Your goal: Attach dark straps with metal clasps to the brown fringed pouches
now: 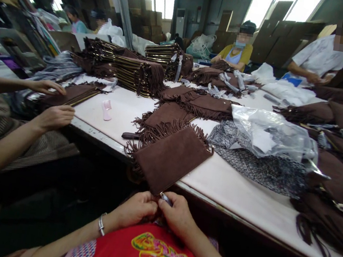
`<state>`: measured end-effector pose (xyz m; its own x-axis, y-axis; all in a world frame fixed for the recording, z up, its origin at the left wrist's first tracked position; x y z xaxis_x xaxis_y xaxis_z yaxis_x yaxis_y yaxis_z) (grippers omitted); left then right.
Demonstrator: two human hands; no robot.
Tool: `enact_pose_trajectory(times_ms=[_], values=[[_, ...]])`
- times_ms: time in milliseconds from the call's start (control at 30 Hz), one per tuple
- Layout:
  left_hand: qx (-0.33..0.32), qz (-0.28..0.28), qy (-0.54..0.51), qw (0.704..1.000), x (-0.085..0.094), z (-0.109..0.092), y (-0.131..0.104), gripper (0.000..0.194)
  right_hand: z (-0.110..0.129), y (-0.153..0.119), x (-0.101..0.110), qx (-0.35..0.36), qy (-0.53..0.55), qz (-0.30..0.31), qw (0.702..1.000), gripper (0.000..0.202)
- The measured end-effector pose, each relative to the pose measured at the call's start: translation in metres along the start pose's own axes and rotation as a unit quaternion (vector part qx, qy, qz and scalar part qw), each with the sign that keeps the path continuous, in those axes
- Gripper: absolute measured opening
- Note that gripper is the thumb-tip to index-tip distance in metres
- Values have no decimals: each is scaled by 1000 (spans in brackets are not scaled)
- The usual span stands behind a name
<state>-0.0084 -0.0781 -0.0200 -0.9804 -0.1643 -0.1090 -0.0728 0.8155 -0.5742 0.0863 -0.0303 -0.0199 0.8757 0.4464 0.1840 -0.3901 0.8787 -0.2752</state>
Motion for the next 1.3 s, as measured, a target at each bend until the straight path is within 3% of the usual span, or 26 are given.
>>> enact_pose_trajectory(times_ms=[133, 267, 333, 467, 567, 667, 767, 900, 1033, 1167, 1233, 1300], values=[[-15, -46, 29, 998, 12, 4, 3, 24, -7, -1, 0, -23, 23, -19, 999, 33], [7, -53, -17, 998, 17, 17, 8, 13, -18, -4, -1, -88, 78, -32, 993, 37], [38, -76, -64, 994, 19, 22, 8, 7, -23, -5, -3, -132, 122, -32, 983, 33], [85, -123, -163, 975, 24, 22, 5, 16, -29, -7, -11, -223, 242, -3, 944, 21], [35, -208, -177, 961, 42, 10, 4, 21, -28, -11, -21, -275, 339, 47, 899, 16], [-40, -267, -173, 947, 59, -8, 3, 23, -23, -12, -27, -270, 398, 84, 872, 16], [-54, -226, -179, 956, 55, -21, 11, 30, -14, -7, -25, -210, 412, 89, 882, 18], [-26, -148, -201, 968, 36, -33, 21, 37, -4, -5, -24, -167, 388, 101, 901, 17], [35, -40, -218, 975, 11, -39, 24, 42, -1, -6, -17, -147, 378, 97, 909, 18], [110, 12, -234, 966, -3, -45, 23, 42, -1, -3, 1, -110, 351, 102, 924, 36], [95, 38, -242, 965, -13, -63, 21, 40, 4, -1, 18, -93, 363, 94, 922, 47], [38, 53, -261, 963, -23, -92, 19, 36, 17, 1, 36, -73, 405, 69, 909, 50]])
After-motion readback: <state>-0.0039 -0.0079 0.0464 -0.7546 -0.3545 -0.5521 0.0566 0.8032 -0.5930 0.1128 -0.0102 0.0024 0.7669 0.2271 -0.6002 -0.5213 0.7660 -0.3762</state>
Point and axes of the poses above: each hand's wrist, its own y-axis towards the middle knuckle, its own x-axis out of the back of the hand, z = x × y, the point moved 8 cm from there along y, towards the middle knuckle, and after that the axes turned 13 degrees about -z, right-handed, at the moved point
